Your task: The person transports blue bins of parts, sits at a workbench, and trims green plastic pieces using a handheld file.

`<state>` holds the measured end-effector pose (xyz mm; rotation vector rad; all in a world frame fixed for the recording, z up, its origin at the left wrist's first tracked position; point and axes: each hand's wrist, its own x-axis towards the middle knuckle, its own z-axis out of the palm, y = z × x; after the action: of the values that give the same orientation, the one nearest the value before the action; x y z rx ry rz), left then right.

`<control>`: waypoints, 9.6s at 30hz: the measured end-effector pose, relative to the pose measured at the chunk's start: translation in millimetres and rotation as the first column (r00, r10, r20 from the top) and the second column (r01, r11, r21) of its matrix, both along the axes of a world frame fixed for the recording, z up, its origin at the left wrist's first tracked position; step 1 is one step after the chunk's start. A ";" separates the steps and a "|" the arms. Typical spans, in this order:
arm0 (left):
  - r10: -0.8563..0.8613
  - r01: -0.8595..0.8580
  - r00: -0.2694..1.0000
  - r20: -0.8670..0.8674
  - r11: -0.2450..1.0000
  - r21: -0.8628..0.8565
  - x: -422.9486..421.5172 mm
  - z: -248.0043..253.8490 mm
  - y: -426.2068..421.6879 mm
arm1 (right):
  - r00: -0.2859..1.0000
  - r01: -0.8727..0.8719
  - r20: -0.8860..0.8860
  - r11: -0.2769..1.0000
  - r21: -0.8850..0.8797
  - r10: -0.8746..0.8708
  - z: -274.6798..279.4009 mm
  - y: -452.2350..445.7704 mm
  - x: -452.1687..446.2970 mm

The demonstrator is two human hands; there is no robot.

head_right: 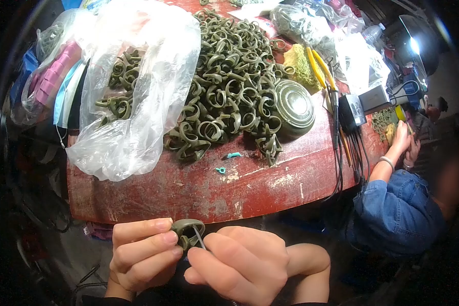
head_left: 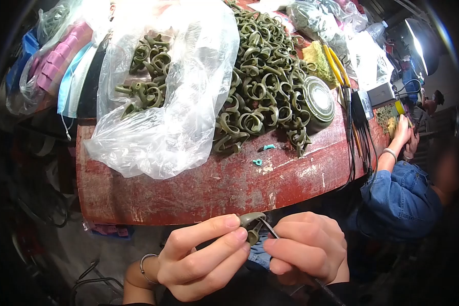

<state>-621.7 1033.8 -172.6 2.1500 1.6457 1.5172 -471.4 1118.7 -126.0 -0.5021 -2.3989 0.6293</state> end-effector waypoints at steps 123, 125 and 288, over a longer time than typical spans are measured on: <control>0.240 0.692 0.138 0.961 0.671 -0.267 13.6 19.0 9.2 | 0.939 -0.010 -0.344 0.999 -0.042 -0.005 -29.6 3.7 23.3; 0.251 0.665 0.141 0.958 0.692 -0.280 16.1 20.6 9.1 | 0.938 -0.001 -0.345 1.000 0.004 0.003 -30.1 4.3 16.5; 0.226 0.026 0.760 0.609 0.926 -0.376 14.4 -13.8 17.0 | 1.000 -0.007 -0.027 0.910 -0.414 -0.005 -57.7 14.9 2.1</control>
<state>-607.3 1050.9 -186.4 1.1625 1.6164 1.5655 -469.3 1133.6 -183.7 -0.6613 -2.2396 1.1504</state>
